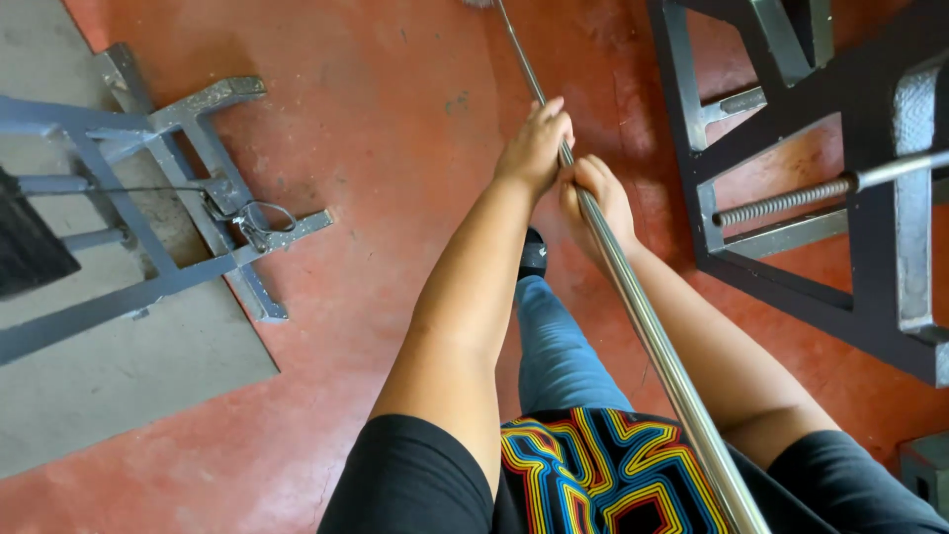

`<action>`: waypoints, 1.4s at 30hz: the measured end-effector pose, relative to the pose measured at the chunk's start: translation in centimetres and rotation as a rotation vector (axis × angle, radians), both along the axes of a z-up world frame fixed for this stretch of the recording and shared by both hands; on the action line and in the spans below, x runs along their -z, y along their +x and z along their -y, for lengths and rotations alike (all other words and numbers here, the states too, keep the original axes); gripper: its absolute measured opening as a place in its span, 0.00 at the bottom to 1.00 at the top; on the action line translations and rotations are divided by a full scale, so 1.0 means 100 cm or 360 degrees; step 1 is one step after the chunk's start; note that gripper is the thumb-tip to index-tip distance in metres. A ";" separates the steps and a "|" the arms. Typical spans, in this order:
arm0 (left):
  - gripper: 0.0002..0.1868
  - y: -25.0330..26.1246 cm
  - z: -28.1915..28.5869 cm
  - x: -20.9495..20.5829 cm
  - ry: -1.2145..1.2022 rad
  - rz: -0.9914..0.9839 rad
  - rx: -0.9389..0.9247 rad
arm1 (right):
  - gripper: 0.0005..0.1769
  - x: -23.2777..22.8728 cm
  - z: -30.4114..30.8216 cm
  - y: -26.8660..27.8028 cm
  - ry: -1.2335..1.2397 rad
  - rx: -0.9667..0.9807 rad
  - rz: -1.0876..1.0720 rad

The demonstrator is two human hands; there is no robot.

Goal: Mopping a gym floor using a spin mop.

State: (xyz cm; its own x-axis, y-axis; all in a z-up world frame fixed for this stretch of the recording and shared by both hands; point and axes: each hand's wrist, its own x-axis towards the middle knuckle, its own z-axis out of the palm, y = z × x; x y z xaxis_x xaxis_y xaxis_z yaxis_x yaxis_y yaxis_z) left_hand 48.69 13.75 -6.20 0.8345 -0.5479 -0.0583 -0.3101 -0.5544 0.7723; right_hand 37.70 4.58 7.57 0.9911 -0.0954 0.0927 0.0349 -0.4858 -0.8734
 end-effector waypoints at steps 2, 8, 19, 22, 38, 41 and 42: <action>0.06 -0.042 -0.030 -0.021 0.0209 -0.0179 0.0297 | 0.01 0.003 -0.017 -0.052 -0.0040 0.0031 -0.0083; 0.07 -0.216 -0.108 0.002 0.0520 -0.0409 0.0552 | 0.01 -0.035 -0.113 -0.244 -0.0136 0.0119 -0.0271; 0.18 -0.432 -0.244 -0.119 -0.0041 0.0411 0.0572 | 0.02 -0.082 -0.218 -0.424 -0.0217 -0.0006 -0.0350; 0.11 -0.416 -0.252 -0.106 -0.0211 0.0411 0.0593 | 0.02 -0.080 -0.225 -0.408 -0.0245 -0.0028 -0.0346; 0.11 -0.043 -0.127 -0.036 0.0261 -0.0183 0.0350 | 0.03 -0.003 -0.108 -0.029 -0.0102 -0.0034 -0.0093; 0.17 0.033 -0.111 -0.105 0.0179 -0.0537 0.0036 | 0.03 -0.009 -0.095 0.057 -0.0041 -0.0229 0.0029; 0.17 0.055 -0.107 -0.100 0.0188 -0.0543 0.0022 | 0.03 -0.003 -0.090 0.080 -0.0029 -0.0241 0.0024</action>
